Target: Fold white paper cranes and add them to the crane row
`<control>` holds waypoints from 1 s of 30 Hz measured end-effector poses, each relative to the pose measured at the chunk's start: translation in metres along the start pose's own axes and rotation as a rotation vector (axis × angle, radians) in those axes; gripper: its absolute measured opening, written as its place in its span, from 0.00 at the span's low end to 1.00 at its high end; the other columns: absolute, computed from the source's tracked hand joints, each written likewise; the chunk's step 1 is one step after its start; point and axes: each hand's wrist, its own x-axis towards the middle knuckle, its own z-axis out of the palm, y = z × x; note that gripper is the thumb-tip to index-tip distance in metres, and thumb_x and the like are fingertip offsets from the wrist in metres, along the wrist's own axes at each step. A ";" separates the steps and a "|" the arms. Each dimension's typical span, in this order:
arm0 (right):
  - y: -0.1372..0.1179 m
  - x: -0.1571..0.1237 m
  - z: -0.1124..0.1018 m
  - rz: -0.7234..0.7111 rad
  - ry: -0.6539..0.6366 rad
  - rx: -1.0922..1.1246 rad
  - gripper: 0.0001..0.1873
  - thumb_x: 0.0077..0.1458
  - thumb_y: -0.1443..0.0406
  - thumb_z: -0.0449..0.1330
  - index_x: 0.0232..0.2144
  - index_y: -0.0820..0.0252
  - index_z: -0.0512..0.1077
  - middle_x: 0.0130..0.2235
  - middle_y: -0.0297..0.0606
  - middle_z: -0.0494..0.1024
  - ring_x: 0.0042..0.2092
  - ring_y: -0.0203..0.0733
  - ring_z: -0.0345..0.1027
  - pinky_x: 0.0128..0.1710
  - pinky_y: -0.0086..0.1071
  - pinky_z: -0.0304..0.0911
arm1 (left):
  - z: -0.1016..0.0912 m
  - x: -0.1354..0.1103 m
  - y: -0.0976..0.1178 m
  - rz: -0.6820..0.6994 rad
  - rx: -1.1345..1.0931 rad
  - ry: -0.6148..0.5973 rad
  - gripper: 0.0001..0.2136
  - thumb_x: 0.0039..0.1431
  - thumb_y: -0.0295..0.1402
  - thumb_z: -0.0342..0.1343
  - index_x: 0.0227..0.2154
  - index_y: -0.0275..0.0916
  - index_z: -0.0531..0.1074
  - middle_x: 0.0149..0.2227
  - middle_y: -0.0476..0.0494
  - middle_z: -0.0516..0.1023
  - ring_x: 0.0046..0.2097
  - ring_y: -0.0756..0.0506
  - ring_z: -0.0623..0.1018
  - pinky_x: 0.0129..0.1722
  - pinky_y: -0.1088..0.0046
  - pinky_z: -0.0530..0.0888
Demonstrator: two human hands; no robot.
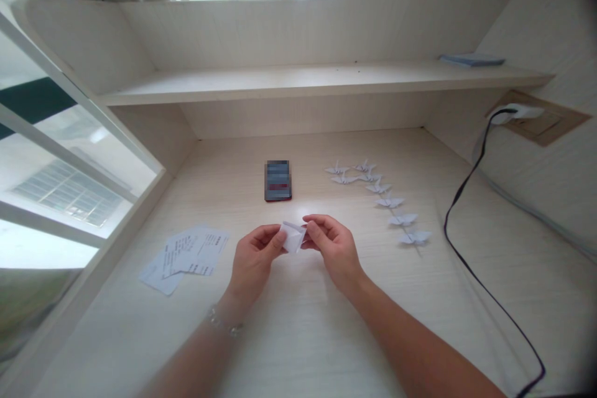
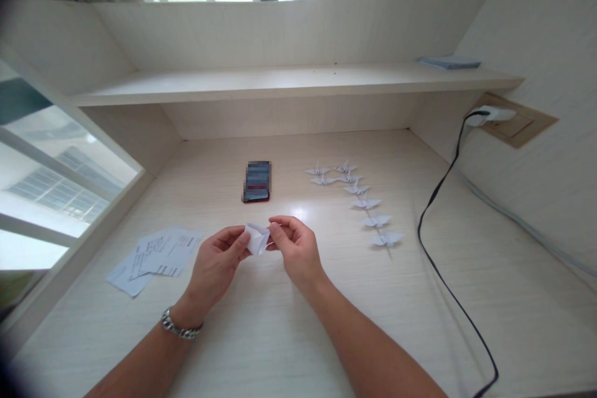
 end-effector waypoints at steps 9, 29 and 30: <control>0.005 -0.005 0.002 -0.081 0.038 -0.190 0.14 0.43 0.63 0.65 0.35 0.60 0.73 0.31 0.37 0.76 0.32 0.39 0.71 0.33 0.32 0.68 | 0.006 -0.003 -0.003 0.027 0.038 0.024 0.09 0.49 0.31 0.59 0.34 0.33 0.72 0.33 0.43 0.77 0.35 0.48 0.75 0.37 0.68 0.74; 0.006 -0.002 0.002 -0.113 0.096 -0.254 0.10 0.43 0.63 0.64 0.32 0.60 0.76 0.32 0.39 0.79 0.33 0.41 0.73 0.35 0.33 0.69 | 0.007 -0.007 -0.002 0.178 0.325 0.113 0.10 0.46 0.30 0.62 0.34 0.38 0.72 0.27 0.49 0.75 0.29 0.52 0.73 0.29 0.78 0.72; 0.007 -0.002 0.002 -0.115 0.097 -0.263 0.10 0.43 0.63 0.65 0.32 0.60 0.76 0.32 0.39 0.79 0.34 0.41 0.73 0.36 0.33 0.69 | 0.007 -0.008 -0.002 0.180 0.330 0.112 0.10 0.46 0.30 0.62 0.34 0.38 0.72 0.27 0.49 0.75 0.29 0.51 0.74 0.30 0.78 0.72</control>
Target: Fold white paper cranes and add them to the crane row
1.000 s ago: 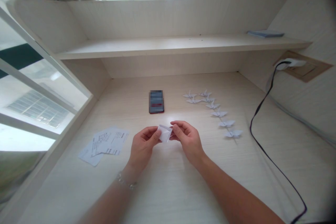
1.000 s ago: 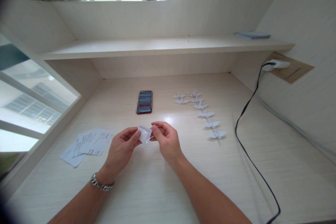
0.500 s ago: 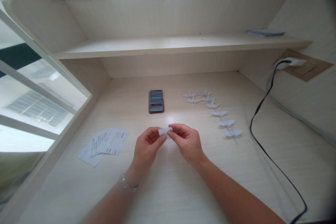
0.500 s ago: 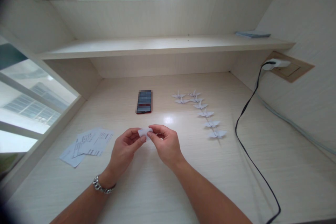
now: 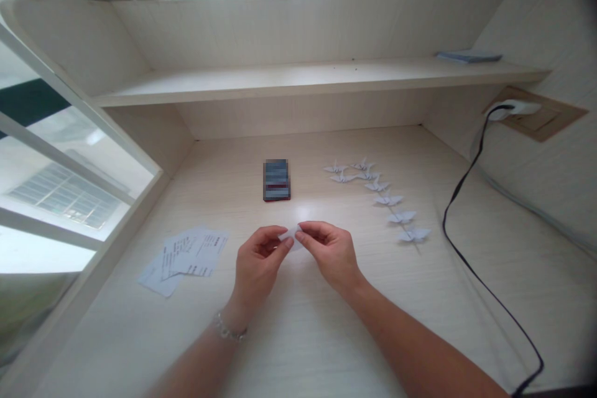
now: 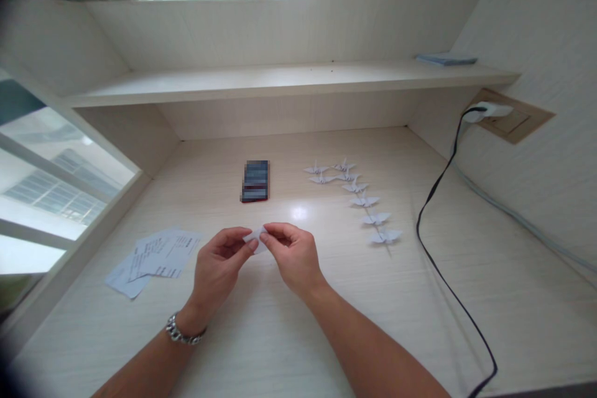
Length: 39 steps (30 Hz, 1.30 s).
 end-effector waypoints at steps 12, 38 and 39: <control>0.001 0.000 0.000 0.018 -0.015 0.013 0.11 0.42 0.62 0.64 0.31 0.60 0.77 0.32 0.40 0.80 0.34 0.43 0.73 0.36 0.36 0.69 | 0.001 -0.001 0.009 0.016 0.106 -0.056 0.12 0.48 0.33 0.60 0.38 0.40 0.76 0.36 0.44 0.79 0.35 0.47 0.76 0.34 0.75 0.74; 0.002 0.002 -0.001 0.043 -0.040 0.034 0.10 0.43 0.62 0.63 0.29 0.60 0.77 0.31 0.40 0.80 0.33 0.43 0.73 0.34 0.35 0.68 | 0.004 -0.003 0.011 0.039 0.103 -0.057 0.11 0.48 0.31 0.59 0.37 0.40 0.76 0.35 0.44 0.78 0.36 0.48 0.76 0.34 0.75 0.74; 0.001 0.002 0.000 0.043 -0.039 0.037 0.10 0.43 0.61 0.63 0.29 0.60 0.77 0.31 0.40 0.80 0.33 0.43 0.73 0.35 0.35 0.68 | 0.004 -0.003 0.011 0.037 0.106 -0.056 0.11 0.48 0.31 0.59 0.37 0.40 0.76 0.35 0.45 0.78 0.35 0.48 0.76 0.34 0.75 0.74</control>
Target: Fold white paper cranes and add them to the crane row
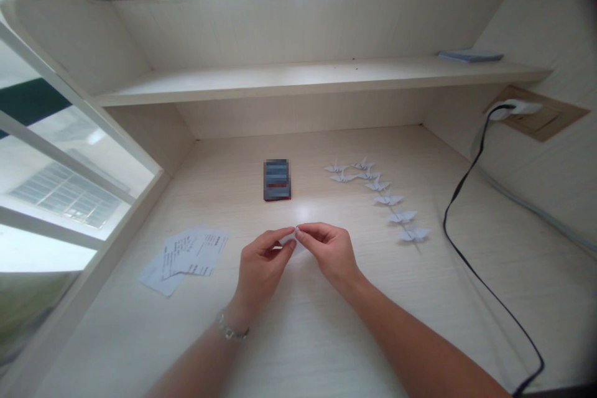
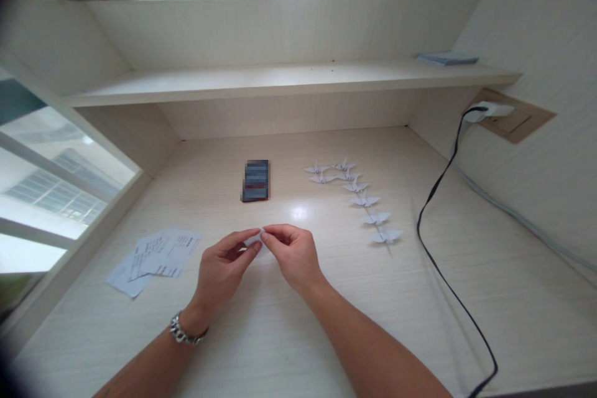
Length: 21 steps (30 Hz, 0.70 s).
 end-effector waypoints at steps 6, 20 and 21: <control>0.000 -0.001 0.001 0.003 -0.002 -0.004 0.11 0.44 0.61 0.63 0.31 0.60 0.77 0.33 0.40 0.80 0.35 0.44 0.73 0.37 0.36 0.68 | -0.001 -0.001 -0.001 0.016 0.045 -0.030 0.13 0.50 0.31 0.57 0.41 0.42 0.75 0.36 0.45 0.77 0.36 0.48 0.75 0.33 0.76 0.74; -0.005 -0.006 0.001 -0.045 0.023 -0.100 0.10 0.46 0.62 0.62 0.33 0.59 0.78 0.34 0.39 0.80 0.37 0.45 0.74 0.39 0.37 0.69 | 0.000 -0.001 0.000 0.045 0.052 -0.031 0.11 0.50 0.30 0.57 0.39 0.42 0.76 0.36 0.45 0.77 0.36 0.48 0.75 0.34 0.75 0.74; -0.005 -0.006 0.002 -0.046 0.025 -0.103 0.10 0.46 0.62 0.62 0.33 0.59 0.78 0.34 0.39 0.80 0.37 0.45 0.74 0.39 0.37 0.69 | 0.000 -0.001 0.000 0.046 0.051 -0.031 0.11 0.50 0.30 0.57 0.39 0.42 0.76 0.36 0.45 0.77 0.37 0.48 0.75 0.34 0.75 0.74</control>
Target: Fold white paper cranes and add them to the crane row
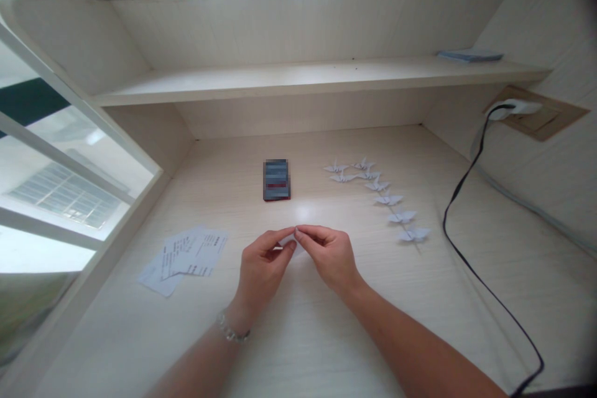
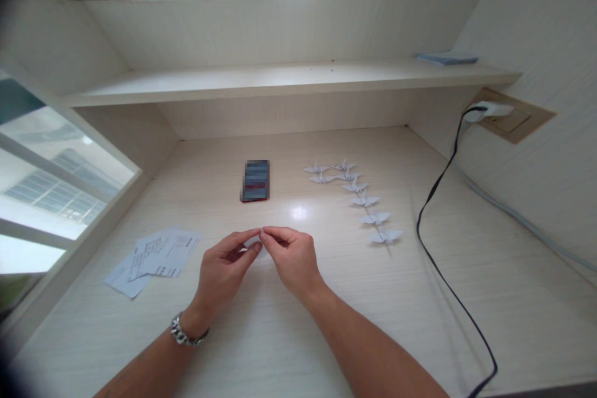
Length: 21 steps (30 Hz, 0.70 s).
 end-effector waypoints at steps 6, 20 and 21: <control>0.000 0.001 0.001 0.017 -0.005 0.021 0.10 0.46 0.61 0.62 0.31 0.60 0.77 0.33 0.40 0.80 0.34 0.44 0.73 0.36 0.35 0.69 | 0.001 0.000 0.000 0.003 0.008 -0.004 0.11 0.51 0.31 0.56 0.39 0.42 0.76 0.37 0.45 0.77 0.38 0.47 0.76 0.35 0.74 0.74; 0.008 0.007 0.002 0.079 -0.002 0.154 0.07 0.43 0.63 0.64 0.26 0.61 0.76 0.27 0.36 0.78 0.29 0.38 0.69 0.30 0.30 0.64 | 0.000 0.003 -0.008 -0.128 -0.097 0.032 0.15 0.46 0.32 0.61 0.40 0.38 0.73 0.32 0.46 0.76 0.33 0.50 0.74 0.31 0.78 0.72; 0.008 0.006 0.002 0.079 0.007 0.157 0.07 0.44 0.63 0.64 0.26 0.61 0.75 0.27 0.36 0.77 0.29 0.38 0.69 0.30 0.29 0.64 | 0.001 0.003 -0.008 -0.142 -0.129 0.018 0.16 0.45 0.32 0.61 0.40 0.37 0.73 0.30 0.47 0.75 0.32 0.51 0.73 0.31 0.77 0.72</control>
